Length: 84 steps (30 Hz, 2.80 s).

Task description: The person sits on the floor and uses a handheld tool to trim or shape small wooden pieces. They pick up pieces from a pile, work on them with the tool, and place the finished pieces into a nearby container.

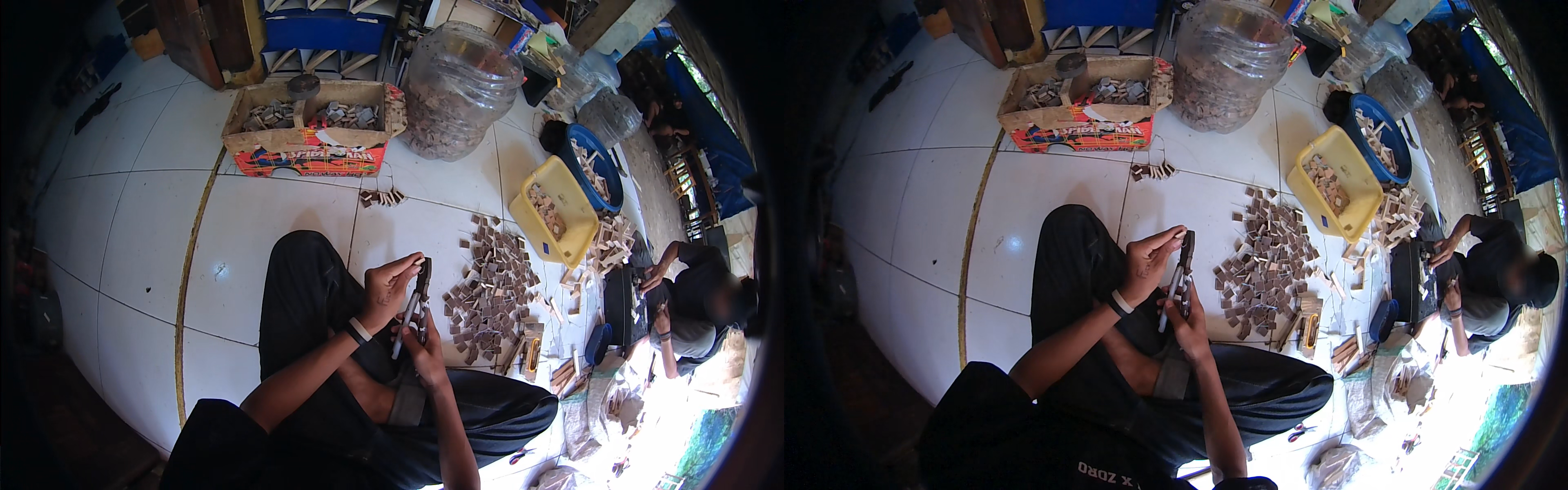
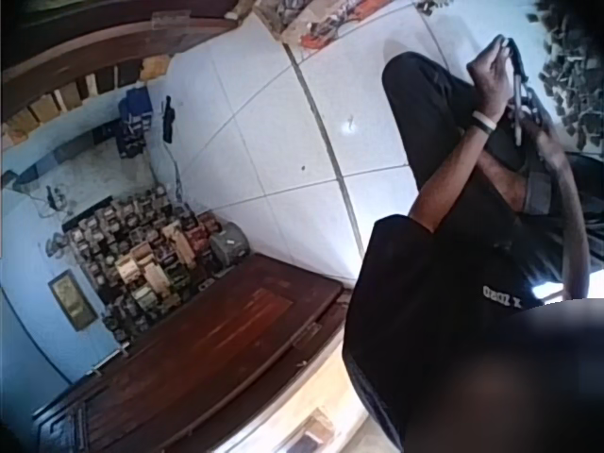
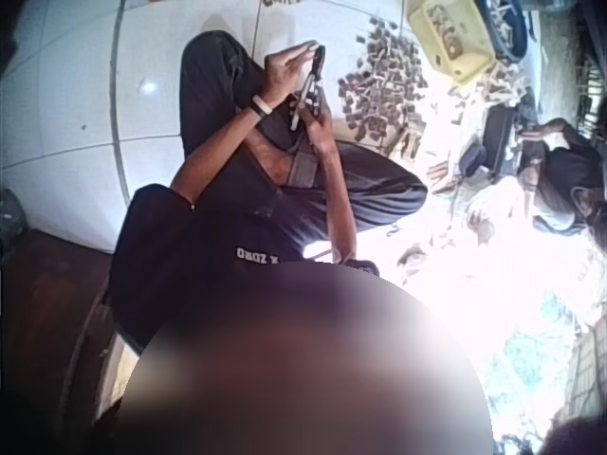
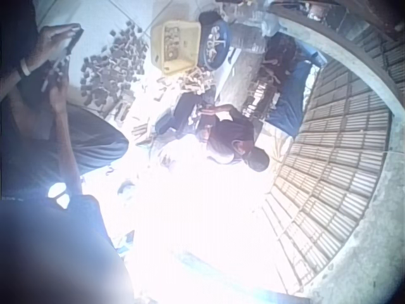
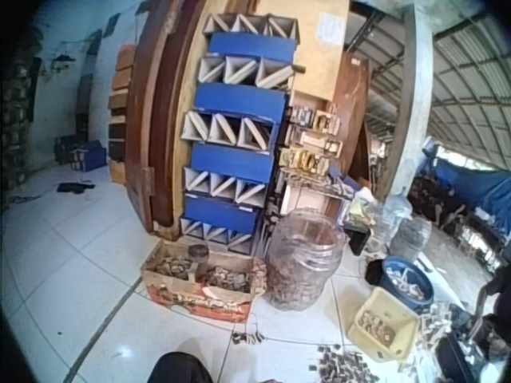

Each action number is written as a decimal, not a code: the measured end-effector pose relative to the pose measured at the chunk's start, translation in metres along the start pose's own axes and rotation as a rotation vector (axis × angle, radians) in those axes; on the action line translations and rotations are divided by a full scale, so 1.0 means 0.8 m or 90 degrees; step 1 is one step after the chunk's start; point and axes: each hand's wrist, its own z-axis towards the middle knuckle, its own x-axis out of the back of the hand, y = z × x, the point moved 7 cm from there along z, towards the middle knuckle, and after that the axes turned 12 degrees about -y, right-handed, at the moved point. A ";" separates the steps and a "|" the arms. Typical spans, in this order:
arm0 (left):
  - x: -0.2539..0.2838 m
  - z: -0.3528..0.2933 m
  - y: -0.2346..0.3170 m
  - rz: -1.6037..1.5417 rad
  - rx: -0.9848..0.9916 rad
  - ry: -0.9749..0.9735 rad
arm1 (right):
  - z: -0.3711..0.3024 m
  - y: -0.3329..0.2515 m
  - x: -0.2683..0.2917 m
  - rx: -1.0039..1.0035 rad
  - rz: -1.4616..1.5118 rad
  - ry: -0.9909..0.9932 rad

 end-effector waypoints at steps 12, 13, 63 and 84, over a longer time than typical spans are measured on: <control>-0.004 -0.002 -0.019 -0.064 0.052 -0.039 | -0.002 0.012 0.005 -0.117 -0.039 0.033; -0.005 -0.003 -0.019 -0.056 0.057 -0.051 | -0.002 0.017 0.006 -0.153 -0.034 0.048; 0.199 0.156 -0.151 0.069 0.477 -0.034 | 0.005 0.003 0.060 -0.021 0.504 0.105; 0.119 0.144 -0.047 0.369 0.061 -0.179 | -0.084 -0.075 0.181 0.222 0.546 0.247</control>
